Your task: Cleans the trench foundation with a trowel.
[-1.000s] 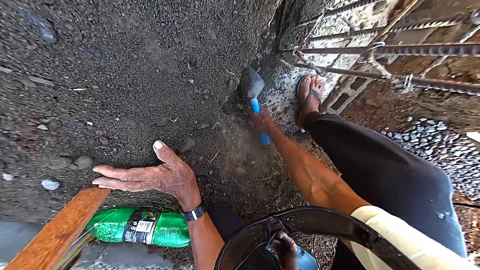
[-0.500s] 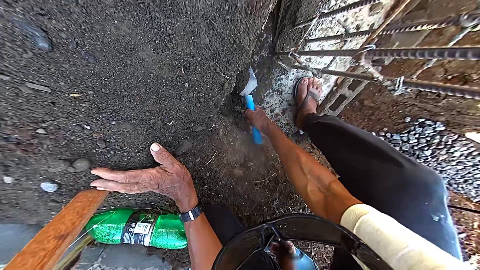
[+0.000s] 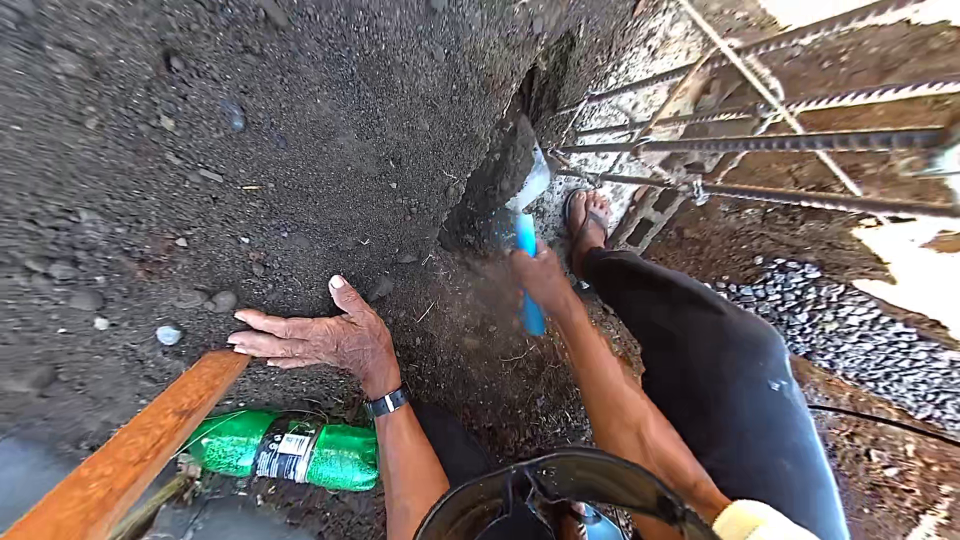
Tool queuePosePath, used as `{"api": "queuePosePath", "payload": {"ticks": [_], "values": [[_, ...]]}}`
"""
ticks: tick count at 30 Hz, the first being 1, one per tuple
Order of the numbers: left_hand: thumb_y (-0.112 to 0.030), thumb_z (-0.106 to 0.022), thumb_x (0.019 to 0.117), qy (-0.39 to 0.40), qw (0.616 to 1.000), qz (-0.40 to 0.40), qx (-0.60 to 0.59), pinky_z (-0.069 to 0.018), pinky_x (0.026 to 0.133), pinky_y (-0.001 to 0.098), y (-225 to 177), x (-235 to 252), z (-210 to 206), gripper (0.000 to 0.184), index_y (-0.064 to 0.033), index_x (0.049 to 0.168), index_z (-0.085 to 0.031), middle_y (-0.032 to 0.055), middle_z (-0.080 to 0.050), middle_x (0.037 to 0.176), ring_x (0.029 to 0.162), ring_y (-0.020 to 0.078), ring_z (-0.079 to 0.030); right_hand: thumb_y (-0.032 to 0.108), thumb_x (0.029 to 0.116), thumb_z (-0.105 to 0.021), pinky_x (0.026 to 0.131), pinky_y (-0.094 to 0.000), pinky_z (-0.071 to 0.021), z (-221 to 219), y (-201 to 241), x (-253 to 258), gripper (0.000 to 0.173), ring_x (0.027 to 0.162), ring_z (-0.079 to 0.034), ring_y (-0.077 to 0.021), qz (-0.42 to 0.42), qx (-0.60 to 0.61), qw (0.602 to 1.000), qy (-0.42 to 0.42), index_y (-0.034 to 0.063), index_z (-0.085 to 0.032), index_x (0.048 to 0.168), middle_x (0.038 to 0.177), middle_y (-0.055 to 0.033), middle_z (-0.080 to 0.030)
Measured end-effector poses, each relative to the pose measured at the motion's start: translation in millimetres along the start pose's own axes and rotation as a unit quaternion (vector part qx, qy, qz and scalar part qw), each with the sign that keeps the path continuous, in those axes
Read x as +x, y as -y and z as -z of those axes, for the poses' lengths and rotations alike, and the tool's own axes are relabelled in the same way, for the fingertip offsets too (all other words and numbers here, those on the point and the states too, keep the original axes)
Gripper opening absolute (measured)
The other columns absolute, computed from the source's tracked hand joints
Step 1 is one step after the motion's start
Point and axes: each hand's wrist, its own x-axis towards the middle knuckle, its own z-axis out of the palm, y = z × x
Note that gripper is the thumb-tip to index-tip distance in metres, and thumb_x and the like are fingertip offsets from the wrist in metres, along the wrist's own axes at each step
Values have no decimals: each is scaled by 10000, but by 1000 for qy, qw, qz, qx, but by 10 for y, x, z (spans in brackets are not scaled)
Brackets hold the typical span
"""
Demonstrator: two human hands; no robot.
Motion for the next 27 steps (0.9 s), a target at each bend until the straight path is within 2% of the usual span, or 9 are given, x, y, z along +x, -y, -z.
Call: {"api": "queuePosePath", "payload": {"ticks": [5, 7, 9, 11, 13, 16, 20, 23, 27], "values": [[-713, -531, 920, -1, 1000, 9, -1, -26, 1211, 687, 28, 0, -17, 1099, 54, 1612, -157, 358, -61, 1655, 1558, 489, -24, 334, 990, -655, 514, -429, -561, -517, 1061, -1237, 376, 560, -630, -209, 101, -148, 978, -109, 137, -540, 1289, 719, -65, -628], [-668, -539, 935, 7, 999, 31, -6, -47, 1217, 670, -121, 9, 87, 1047, 69, 1598, -200, 374, -98, 1642, 1553, 497, -48, 350, 967, -686, 519, -383, -580, -882, 1435, -1695, 394, 585, -655, -148, 187, -210, 955, -88, 135, -522, 1253, 712, -6, -643], [-505, -532, 1004, 72, 993, 93, -18, -98, 1208, 672, -447, 89, 392, 881, 85, 1584, -229, 400, -102, 1630, 1545, 529, -51, 407, 976, -687, 546, -344, -571, -1148, 1620, -1952, 374, 638, -654, -110, 298, -231, 925, -33, 135, -559, 1198, 765, 26, -651], [-477, -493, 1036, 106, 988, 110, -23, -63, 1220, 656, -499, 113, 479, 860, 83, 1600, -165, 391, -40, 1643, 1552, 517, -4, 425, 978, -683, 566, -337, -559, -1187, 1599, -1960, 343, 678, -646, -106, 351, -229, 908, -7, 161, -585, 1175, 819, 28, -649], [-601, -499, 974, 47, 998, 49, -1, -40, 1220, 666, -251, 34, 216, 993, 80, 1604, -147, 373, -63, 1648, 1556, 499, -27, 387, 977, -666, 555, -382, -577, -1007, 1368, -1757, 319, 648, -665, -123, 313, -224, 921, -51, 172, -608, 1206, 783, 26, -679], [-702, -514, 928, 13, 1000, 16, 21, -67, 1215, 672, -14, -4, 4, 1087, 43, 1620, -131, 342, -58, 1663, 1563, 473, -35, 370, 981, -625, 590, -472, -571, -485, 746, -1177, 344, 638, -669, -220, 163, -287, 934, -133, 153, -578, 1243, 735, -39, -659], [-709, -532, 923, 9, 1000, 4, 17, -69, 1219, 665, 17, -16, -28, 1114, 68, 1610, -126, 354, -57, 1658, 1561, 482, -30, 351, 1018, -565, 867, -620, -545, 180, -132, -229, 451, 991, -702, -405, -33, -363, 921, -134, 73, -544, 1373, 1058, -211, -713], [-702, -536, 923, -3, 1000, -8, 25, -106, 1214, 657, 38, -8, -50, 1118, 81, 1606, -122, 371, -58, 1649, 1553, 500, -49, 349, 1011, -608, 951, -645, -510, 447, -663, 420, 530, 1113, -660, -446, -79, -334, 929, -140, 11, -510, 1407, 1200, -272, -667], [-650, -570, 930, -9, 1000, -16, 22, -134, 1222, 628, 6, -7, -55, 1093, 97, 1598, -133, 387, -77, 1639, 1543, 515, -79, 304, 1004, -589, 870, -662, -543, 610, -1051, 1112, 533, 1036, -689, -452, -76, -315, 930, -173, 28, -440, 1435, 1148, -275, -679]]}}
